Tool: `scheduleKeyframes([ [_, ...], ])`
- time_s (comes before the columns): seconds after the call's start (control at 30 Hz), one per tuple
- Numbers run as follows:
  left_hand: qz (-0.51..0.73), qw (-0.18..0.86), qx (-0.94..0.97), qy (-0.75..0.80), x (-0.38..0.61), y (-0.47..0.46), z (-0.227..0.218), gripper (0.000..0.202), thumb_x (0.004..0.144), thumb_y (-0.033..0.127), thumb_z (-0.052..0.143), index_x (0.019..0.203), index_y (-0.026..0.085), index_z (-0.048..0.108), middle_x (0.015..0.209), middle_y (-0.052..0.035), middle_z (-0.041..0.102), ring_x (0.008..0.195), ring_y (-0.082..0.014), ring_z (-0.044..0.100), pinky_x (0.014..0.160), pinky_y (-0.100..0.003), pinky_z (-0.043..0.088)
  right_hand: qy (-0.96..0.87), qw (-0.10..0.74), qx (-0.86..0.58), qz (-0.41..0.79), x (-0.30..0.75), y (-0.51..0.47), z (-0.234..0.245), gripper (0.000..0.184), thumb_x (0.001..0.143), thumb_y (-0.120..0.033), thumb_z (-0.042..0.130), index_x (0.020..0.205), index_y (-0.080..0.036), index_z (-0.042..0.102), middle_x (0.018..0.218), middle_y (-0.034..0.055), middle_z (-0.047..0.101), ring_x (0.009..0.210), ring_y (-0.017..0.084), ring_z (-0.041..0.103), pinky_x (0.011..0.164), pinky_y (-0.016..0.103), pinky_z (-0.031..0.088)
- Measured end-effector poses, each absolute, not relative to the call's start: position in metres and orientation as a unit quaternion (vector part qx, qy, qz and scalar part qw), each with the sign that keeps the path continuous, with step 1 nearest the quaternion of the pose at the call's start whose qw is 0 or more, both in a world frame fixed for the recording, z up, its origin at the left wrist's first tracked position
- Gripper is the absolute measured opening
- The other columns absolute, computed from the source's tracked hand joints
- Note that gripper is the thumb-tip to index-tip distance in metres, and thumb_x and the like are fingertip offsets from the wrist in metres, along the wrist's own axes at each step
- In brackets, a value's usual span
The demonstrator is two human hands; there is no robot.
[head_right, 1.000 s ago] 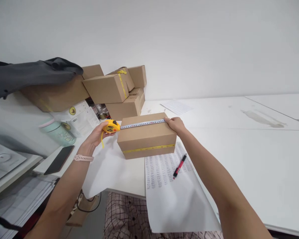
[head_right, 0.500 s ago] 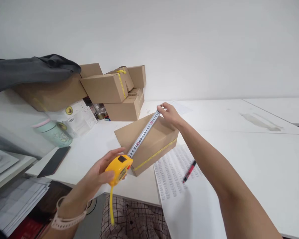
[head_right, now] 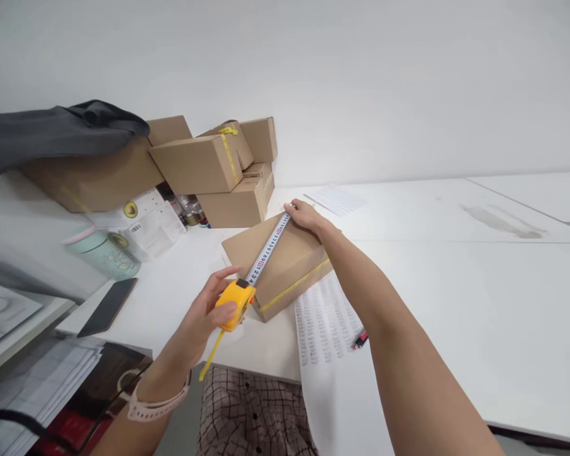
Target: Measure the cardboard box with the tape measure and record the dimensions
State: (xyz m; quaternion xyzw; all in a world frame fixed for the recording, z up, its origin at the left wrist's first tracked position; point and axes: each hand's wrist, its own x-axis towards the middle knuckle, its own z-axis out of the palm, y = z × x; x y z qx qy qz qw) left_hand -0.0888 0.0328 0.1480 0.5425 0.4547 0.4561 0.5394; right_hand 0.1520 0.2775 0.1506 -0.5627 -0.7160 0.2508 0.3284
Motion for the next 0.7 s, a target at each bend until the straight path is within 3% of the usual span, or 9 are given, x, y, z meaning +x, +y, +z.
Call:
scheduleKeyframes([
  [0.17, 0.438, 0.469, 0.596, 0.481, -0.098, 0.058, 0.152, 0.071, 0.077, 0.047, 0.077, 0.138, 0.026, 0.045, 0.117, -0.0081, 0.06, 0.084, -0.018, 0.06, 0.064, -0.028, 0.047, -0.689, 0.277, -0.641, 0.195, 0.165, 0.261, 0.155, 0.043, 0.097, -0.05, 0.037, 0.114, -0.021, 0.065, 0.127, 0.0188, 0.065, 0.119, 0.036, 0.059, 0.101, 0.051, 0.047],
  [0.3, 0.454, 0.433, 0.618, 0.473, -0.099, 0.078, 0.15, 0.074, 0.074, 0.043, 0.079, 0.136, 0.027, 0.043, 0.117, -0.0058, 0.059, 0.094, -0.0197, 0.062, 0.069, -0.028, 0.048, -0.673, 0.261, -0.673, 0.16, 0.181, 0.248, 0.154, 0.05, 0.098, -0.053, 0.036, 0.125, -0.022, 0.064, 0.136, 0.0204, 0.061, 0.129, 0.038, 0.054, 0.104, 0.057, 0.044],
  [0.47, 0.479, 0.475, 0.598, 0.433, -0.094, 0.095, 0.136, 0.078, 0.071, 0.042, 0.081, 0.137, 0.028, 0.041, 0.116, -0.005, 0.063, 0.092, -0.0195, 0.065, 0.07, -0.028, 0.047, -0.665, 0.278, -0.674, 0.16, 0.206, 0.229, 0.154, 0.045, 0.096, -0.056, 0.039, 0.112, -0.024, 0.066, 0.123, 0.0134, 0.07, 0.112, 0.034, 0.064, 0.096, 0.051, 0.048],
  [0.7, 0.508, 0.48, 0.623, 0.351, -0.084, 0.111, 0.131, 0.08, 0.069, 0.04, 0.083, 0.136, 0.028, 0.041, 0.11, -0.005, 0.067, 0.088, -0.0195, 0.069, 0.071, -0.029, 0.052, -0.611, 0.321, -0.709, 0.147, 0.229, 0.197, 0.169, 0.037, 0.095, -0.056, 0.042, 0.087, -0.024, 0.059, 0.103, 0.0095, 0.072, 0.096, 0.029, 0.064, 0.088, 0.047, 0.047],
])
